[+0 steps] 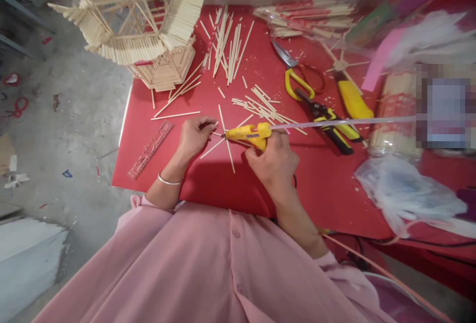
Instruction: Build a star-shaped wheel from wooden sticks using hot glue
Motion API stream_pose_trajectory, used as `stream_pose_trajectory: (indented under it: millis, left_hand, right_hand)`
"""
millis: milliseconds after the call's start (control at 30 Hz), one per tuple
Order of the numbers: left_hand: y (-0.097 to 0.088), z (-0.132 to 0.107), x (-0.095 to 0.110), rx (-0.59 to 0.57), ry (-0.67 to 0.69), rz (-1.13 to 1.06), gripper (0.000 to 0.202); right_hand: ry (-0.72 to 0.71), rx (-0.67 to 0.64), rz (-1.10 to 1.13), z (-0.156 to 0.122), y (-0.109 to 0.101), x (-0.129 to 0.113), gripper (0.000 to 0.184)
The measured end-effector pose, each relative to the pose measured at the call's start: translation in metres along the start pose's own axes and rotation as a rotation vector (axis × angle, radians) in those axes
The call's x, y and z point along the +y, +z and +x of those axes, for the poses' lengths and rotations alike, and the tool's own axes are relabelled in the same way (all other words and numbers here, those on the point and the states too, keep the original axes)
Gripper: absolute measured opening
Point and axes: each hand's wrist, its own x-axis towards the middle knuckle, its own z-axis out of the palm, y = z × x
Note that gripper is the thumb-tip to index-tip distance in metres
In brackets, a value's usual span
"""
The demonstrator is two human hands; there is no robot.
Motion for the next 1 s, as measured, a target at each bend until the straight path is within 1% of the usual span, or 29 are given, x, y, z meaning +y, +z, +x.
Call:
stream_pose_trajectory:
  millis: [100,300,433,667,733,900,1000]
  left_hand:
    - [0.001,0.0,0.0,0.001,-0.002,0.004,0.008]
    - [0.003,0.0,-0.004,-0.024,0.008,0.034,0.004]
    - [0.002,-0.002,-0.001,0.011,0.095,0.153,0.005]
    - [0.005,-0.008,0.007,-0.013,0.159,0.345,0.017]
    - [0.006,-0.009,0.006,-0.023,0.191,0.397,0.018]
    - [0.007,-0.008,0.0,-0.044,0.277,0.502,0.019]
    - [0.006,-0.008,-0.003,-0.055,0.322,0.558,0.022]
  right_hand:
    - [0.0,0.015,-0.014,-0.002,-0.002,0.002,0.044]
    - [0.029,0.095,-0.017,-0.001,0.0,0.006,0.041]
    - [0.023,0.105,-0.039,0.002,0.002,0.007,0.039]
    - [-0.007,0.143,-0.074,0.001,0.003,0.005,0.036]
    - [-0.008,0.137,-0.083,0.001,0.002,0.004,0.036]
    - [0.027,0.06,-0.09,0.0,0.001,0.004,0.036]
    - [0.049,0.061,-0.098,0.0,0.002,0.005,0.035]
